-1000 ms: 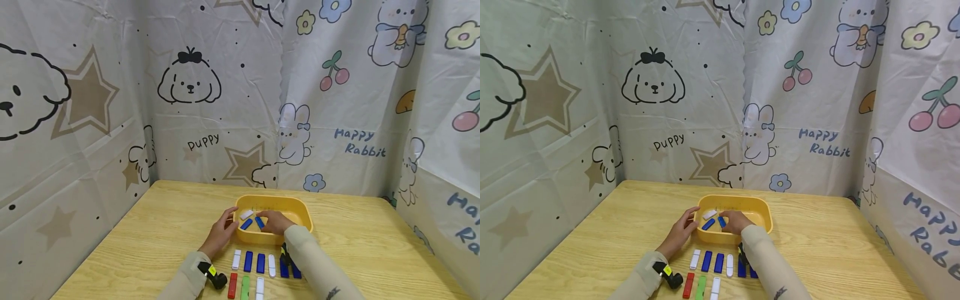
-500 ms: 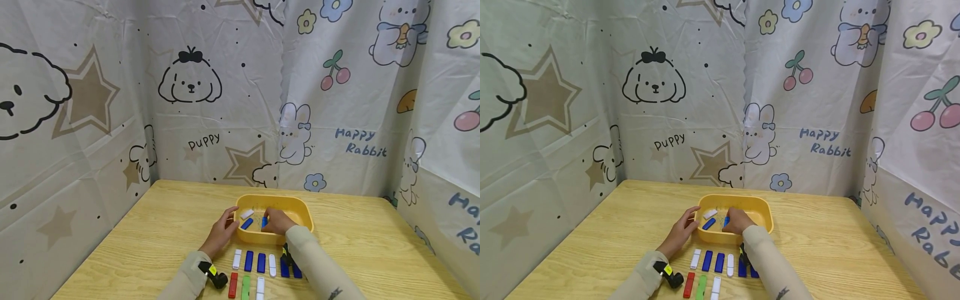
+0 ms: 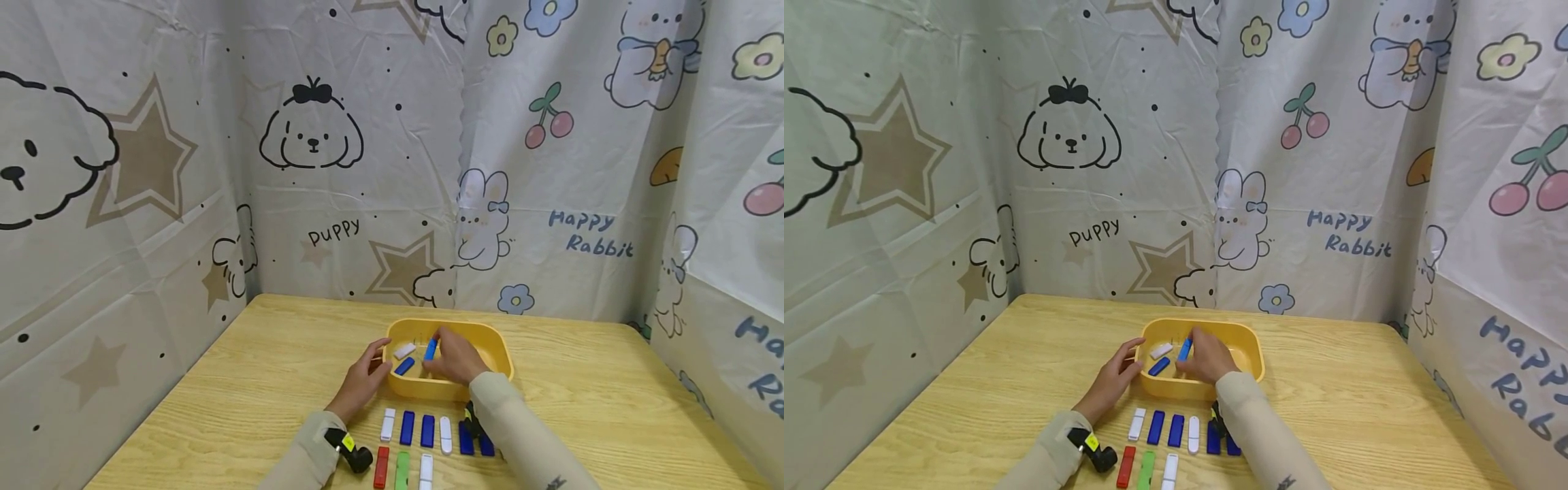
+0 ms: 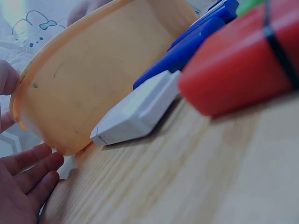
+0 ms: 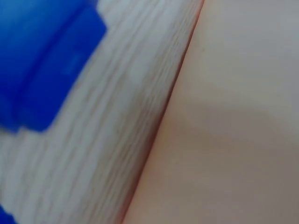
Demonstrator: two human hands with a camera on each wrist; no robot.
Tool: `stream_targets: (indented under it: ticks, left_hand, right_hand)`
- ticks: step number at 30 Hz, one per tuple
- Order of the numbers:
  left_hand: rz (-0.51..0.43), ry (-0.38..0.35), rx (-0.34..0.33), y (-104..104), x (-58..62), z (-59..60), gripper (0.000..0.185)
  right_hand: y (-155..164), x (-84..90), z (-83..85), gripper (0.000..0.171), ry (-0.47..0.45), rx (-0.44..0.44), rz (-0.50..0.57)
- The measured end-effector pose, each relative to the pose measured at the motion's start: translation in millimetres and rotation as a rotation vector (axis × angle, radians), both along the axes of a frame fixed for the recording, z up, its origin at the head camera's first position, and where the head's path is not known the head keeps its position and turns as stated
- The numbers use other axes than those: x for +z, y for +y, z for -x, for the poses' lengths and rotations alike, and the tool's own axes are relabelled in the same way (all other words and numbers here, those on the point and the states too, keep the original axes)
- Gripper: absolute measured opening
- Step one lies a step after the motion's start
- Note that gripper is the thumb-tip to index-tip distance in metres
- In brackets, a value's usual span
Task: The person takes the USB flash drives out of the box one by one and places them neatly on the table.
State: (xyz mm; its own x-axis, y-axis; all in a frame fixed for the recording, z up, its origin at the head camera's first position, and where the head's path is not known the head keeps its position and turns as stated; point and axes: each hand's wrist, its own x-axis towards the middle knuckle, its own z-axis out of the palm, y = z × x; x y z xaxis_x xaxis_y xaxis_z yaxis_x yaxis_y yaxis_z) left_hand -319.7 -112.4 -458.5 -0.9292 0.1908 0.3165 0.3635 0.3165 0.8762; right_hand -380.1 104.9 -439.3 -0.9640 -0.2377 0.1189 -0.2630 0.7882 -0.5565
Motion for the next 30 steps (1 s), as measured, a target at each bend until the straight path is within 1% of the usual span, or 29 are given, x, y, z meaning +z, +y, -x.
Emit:
stream_targets:
  ticks: [2, 6, 8, 10, 16, 22, 26, 28, 30]
  left_hand:
    - [0.000, 0.003, 0.005, 0.1, -7.5, 6.2, 0.046]
    - [0.021, 0.008, 0.022, -0.6, -27.0, 21.0, 0.046]
    - [0.028, 0.004, 0.025, -1.4, -33.0, 25.2, 0.047]
    - [0.030, -0.004, 0.028, -2.1, -36.2, 27.3, 0.047]
    - [0.020, -0.013, 0.032, -2.3, -38.0, 27.9, 0.047]
    - [0.027, -0.021, 0.024, -1.5, -36.0, 27.7, 0.047]
    - [0.027, -0.024, 0.037, -1.5, -34.5, 28.8, 0.046]
    - [0.022, -0.024, 0.041, -1.7, -34.1, 29.3, 0.046]
    - [0.016, -0.015, 0.038, -2.1, -34.7, 29.8, 0.046]
  right_hand:
    - [0.8, 1.2, -1.2, 0.048, 0.034, 0.008, 0.024]
    - [2.6, 3.8, -6.5, 0.047, 0.088, 0.014, 0.054]
    - [4.4, 4.6, -10.5, 0.047, 0.107, 0.023, 0.065]
    - [6.9, 5.2, -15.4, 0.045, 0.120, 0.033, 0.076]
    - [18.7, 3.9, -33.2, 0.045, 0.166, 0.069, 0.093]
    - [33.3, 6.9, -52.7, 0.046, 0.246, 0.090, 0.121]
    - [41.2, 13.7, -64.9, 0.043, 0.300, 0.147, 0.136]
    - [44.3, 17.0, -70.9, 0.042, 0.302, 0.178, 0.120]
    - [47.1, 20.4, -77.6, 0.042, 0.279, 0.215, 0.104]
